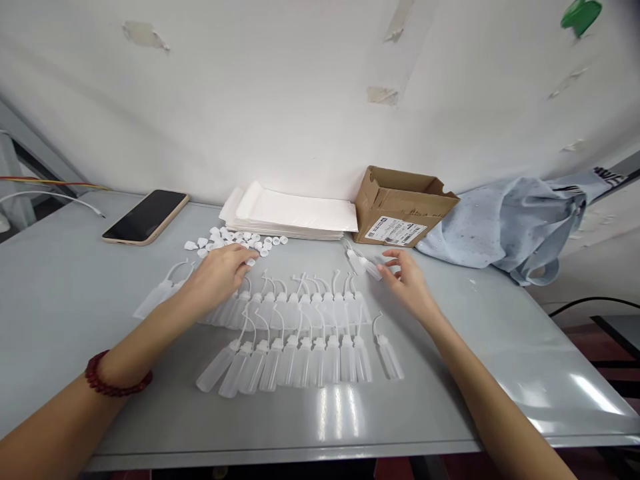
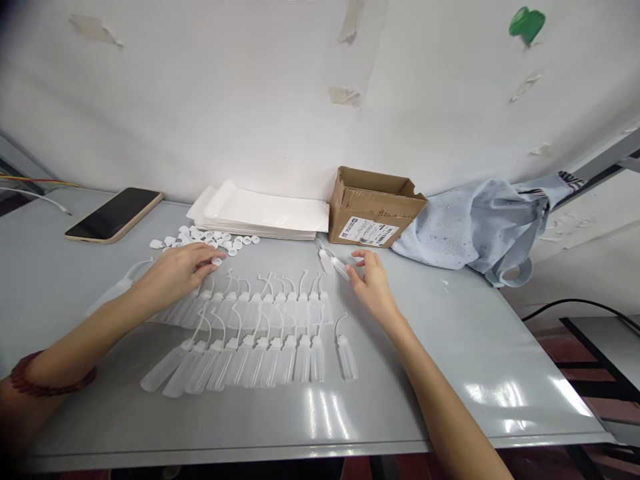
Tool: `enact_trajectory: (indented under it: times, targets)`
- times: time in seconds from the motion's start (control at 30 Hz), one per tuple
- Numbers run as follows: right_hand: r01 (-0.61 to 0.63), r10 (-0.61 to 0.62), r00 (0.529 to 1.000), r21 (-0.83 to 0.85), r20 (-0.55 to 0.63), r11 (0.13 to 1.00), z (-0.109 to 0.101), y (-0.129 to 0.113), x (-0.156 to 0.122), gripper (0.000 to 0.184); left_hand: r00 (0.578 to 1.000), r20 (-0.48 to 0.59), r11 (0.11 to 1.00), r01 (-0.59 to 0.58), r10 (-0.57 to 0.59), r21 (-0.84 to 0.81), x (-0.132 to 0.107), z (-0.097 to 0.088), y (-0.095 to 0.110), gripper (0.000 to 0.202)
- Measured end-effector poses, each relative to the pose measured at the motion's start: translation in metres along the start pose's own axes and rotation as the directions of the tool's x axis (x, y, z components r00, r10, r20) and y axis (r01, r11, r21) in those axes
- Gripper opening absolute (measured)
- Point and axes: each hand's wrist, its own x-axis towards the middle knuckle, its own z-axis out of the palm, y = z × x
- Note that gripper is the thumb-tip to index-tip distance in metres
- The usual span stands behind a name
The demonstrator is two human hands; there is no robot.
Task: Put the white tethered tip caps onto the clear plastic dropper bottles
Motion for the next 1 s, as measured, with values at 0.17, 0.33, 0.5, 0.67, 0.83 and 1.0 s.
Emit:
enact_trajectory:
  times: [0.17, 0.33, 0.5, 0.67, 0.83, 1.0]
  targets:
    - [-0.003, 0.036, 0.938, -0.093, 0.346, 0.996, -0.037, -0.019, -0.008, 0.029, 1.000, 0.015, 0.999, 0.024, -0.023, -0.029, 0.000, -0.002, 0.000, 0.041]
    - [0.017, 0.135, 0.522, -0.168, 0.842, 0.986, -0.063, -0.047, -0.025, 0.039, 0.998, 0.036, 0.996, 0.044, -0.042, -0.077, 0.001, -0.002, 0.004, 0.039]
    - [0.039, 0.281, 0.446, -0.332, 0.850, 0.943, -0.059, -0.062, -0.040, 0.056, 0.995, 0.067, 0.985, 0.089, -0.080, -0.146, 0.002, -0.001, 0.007, 0.040]
    - [0.075, 0.323, 0.434, -0.391, 0.841, 0.917, -0.052, -0.063, -0.046, 0.064, 0.998, 0.037, 0.989, 0.062, -0.058, -0.134, 0.002, 0.003, 0.004, 0.038]
    - [0.158, 0.323, 0.469, -0.438, 0.822, 0.885, -0.047, -0.064, -0.052, 0.050, 0.999, 0.025, 0.993, 0.043, -0.041, -0.113, 0.002, 0.004, 0.005, 0.037]
    - [0.166, 0.259, 0.530, -0.399, 0.807, 0.902, -0.045, -0.059, -0.055, 0.042, 0.999, 0.017, 0.992, 0.053, -0.052, -0.112, 0.002, 0.003, 0.007, 0.038]
